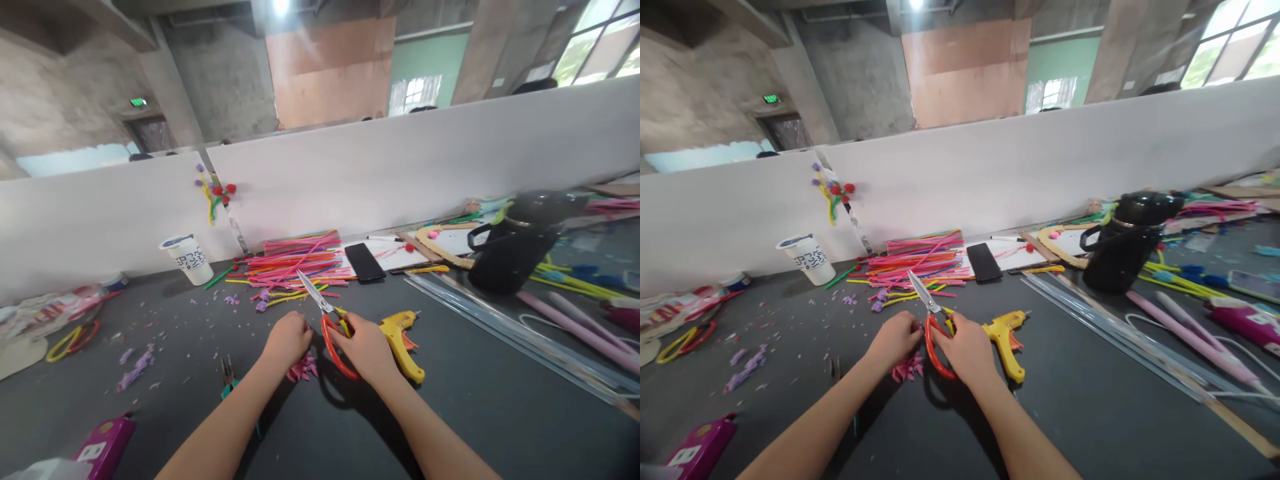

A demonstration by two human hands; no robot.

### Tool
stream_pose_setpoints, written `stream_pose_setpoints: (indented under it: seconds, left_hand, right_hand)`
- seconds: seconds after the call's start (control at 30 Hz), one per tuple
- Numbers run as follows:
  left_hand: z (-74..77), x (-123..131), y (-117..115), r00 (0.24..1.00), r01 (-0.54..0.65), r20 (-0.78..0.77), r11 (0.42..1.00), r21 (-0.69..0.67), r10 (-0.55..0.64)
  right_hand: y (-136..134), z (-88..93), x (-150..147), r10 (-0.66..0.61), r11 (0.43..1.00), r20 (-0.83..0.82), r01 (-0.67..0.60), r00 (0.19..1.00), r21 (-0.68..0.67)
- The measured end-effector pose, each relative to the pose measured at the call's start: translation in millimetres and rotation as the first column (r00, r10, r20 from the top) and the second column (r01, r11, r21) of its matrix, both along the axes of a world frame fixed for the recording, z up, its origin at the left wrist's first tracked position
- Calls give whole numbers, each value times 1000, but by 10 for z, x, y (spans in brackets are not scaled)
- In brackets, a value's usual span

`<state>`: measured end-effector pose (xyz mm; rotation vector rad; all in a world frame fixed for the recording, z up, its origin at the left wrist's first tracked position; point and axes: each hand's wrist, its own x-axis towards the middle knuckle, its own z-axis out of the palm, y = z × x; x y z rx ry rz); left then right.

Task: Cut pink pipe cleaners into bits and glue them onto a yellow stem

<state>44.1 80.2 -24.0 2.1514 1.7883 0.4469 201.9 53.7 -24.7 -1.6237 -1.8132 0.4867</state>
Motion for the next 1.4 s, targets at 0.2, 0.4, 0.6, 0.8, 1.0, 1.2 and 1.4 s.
stream_pose_setpoints:
  seconds: [0.2,0.4,0.6,0.8,1.0,1.2,1.4]
  left_hand:
    - [-82,53,60,994,-85,64,993,-76,90]
    - [46,-70,-132,896,-63,415,971,-230,157]
    - [117,-95,-464,687,111,694,914,-390,213]
    - [83,-88,-510,601,152,754,888,-435,266]
    - [57,-148,-486,610,175,753,884,-434,249]
    - [110,-231,-498,590,122,760,901,-417,273]
    - [213,-521,-514,334,-85,869,930,-358,365]
  right_hand:
    - [55,-52,19,-1,999,-216,-10,976,-50]
    - [61,-77,-88,58,953,-582,-218,811,-209]
    - [-71,-20,-200,65,870,-752,-407,656,-280]
    - [-122,-48,-257,65,850,-767,-439,638,-293]
    - [-135,-62,-301,82,843,-729,-437,679,-313]
    - [-129,-9,-300,142,873,-694,-419,706,-248]
    - [-188,-3,-210,186,935,-395,-286,899,-211]
